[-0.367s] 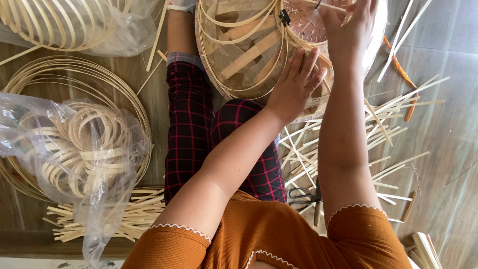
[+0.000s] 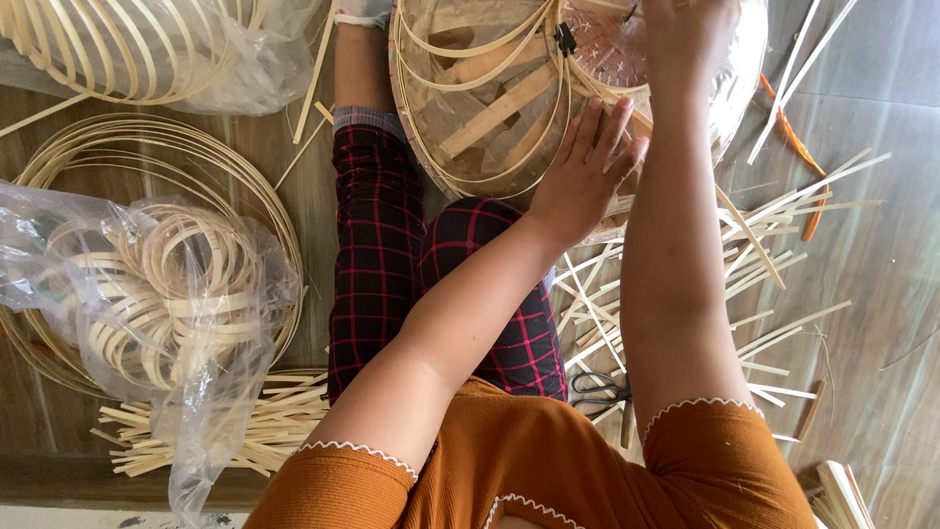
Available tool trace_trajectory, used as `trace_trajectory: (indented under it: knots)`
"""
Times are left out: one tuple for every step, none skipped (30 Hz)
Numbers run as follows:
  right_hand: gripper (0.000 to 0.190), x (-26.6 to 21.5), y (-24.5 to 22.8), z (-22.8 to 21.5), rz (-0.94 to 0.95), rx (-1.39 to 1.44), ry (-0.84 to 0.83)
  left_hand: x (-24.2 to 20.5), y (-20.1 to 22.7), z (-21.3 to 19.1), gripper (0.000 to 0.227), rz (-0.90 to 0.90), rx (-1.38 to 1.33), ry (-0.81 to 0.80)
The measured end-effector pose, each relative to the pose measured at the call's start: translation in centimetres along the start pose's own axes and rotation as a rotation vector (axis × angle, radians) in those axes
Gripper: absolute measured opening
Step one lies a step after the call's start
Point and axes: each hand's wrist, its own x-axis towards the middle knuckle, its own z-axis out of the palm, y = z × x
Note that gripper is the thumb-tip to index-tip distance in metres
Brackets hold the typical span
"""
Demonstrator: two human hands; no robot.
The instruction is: The person assembles a bamboo lampshade by applying glue to a circular frame and attaching curved bamboo strips one by one. The person uses a small knife to trim or split bamboo pieces while working on the floor.
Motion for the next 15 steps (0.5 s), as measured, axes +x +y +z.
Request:
trace_trajectory:
  knots:
    - [0.032, -0.5, -0.7, -1.4, 0.084, 0.131, -0.035, 0.1, 0.0, -0.1, 0.054, -0.002, 0.002, 0.013]
    - [0.03, -1.4, -1.4, -3.2, 0.141, 0.306, -0.095, 0.2, 0.0, -0.2, 0.054, 0.0, -0.002, 0.025]
    - [0.029, -2.7, -2.3, -4.9, 0.198, 0.481, -0.155, 0.3, 0.0, -0.3, 0.053, 0.001, -0.006, 0.037]
    - [0.027, -4.2, -3.2, -6.6, 0.118, 0.373, -0.202, 0.1, 0.1, -0.4, 0.052, 0.0, -0.013, 0.045]
    - [0.026, -5.5, -4.1, -8.3, 0.038, 0.266, -0.249, 0.0, 0.2, -0.5, 0.053, -0.012, -0.009, 0.024]
    - [0.025, -6.8, -5.0, -9.8, -0.039, 0.157, -0.295, -0.1, 0.3, -0.6, 0.053, -0.023, -0.007, 0.0]
    - [0.03, -8.1, -6.0, -10.9, -0.005, 0.142, -0.299, -0.1, 0.4, -0.6, 0.054, -0.033, -0.005, -0.024]
    - [0.036, -9.2, -6.9, -11.7, 0.025, 0.128, -0.299, 0.0, 0.3, -0.7, 0.053, -0.032, -0.019, -0.034]
    - [0.042, -10.0, -7.8, -12.4, 0.055, 0.113, -0.299, 0.1, 0.3, -0.8, 0.052, -0.031, -0.034, -0.044]
    - [0.041, -10.5, -8.5, -12.9, 0.042, 0.107, -0.293, 0.2, 0.2, -1.0, 0.052, -0.031, -0.046, -0.053]
    - [0.04, -10.9, -9.2, -13.3, 0.029, 0.1, -0.288, 0.3, 0.2, -1.1, 0.05, -0.02, -0.066, -0.011]
    - [0.04, -11.3, -9.8, -13.6, 0.016, 0.093, -0.284, 0.4, 0.2, -1.1, 0.048, -0.009, -0.086, 0.03]
    - [0.038, -11.5, -10.4, -13.7, 0.012, 0.048, -0.272, 0.4, 0.3, -1.1, 0.046, 0.002, -0.106, 0.07]
    - [0.037, -11.6, -10.8, -13.7, 0.006, 0.003, -0.26, 0.5, 0.4, -1.2, 0.043, -0.011, -0.063, 0.04]
    - [0.036, -11.6, -11.2, -13.6, 0.0, -0.042, -0.247, 0.6, 0.4, -1.2, 0.042, -0.025, -0.019, 0.009]
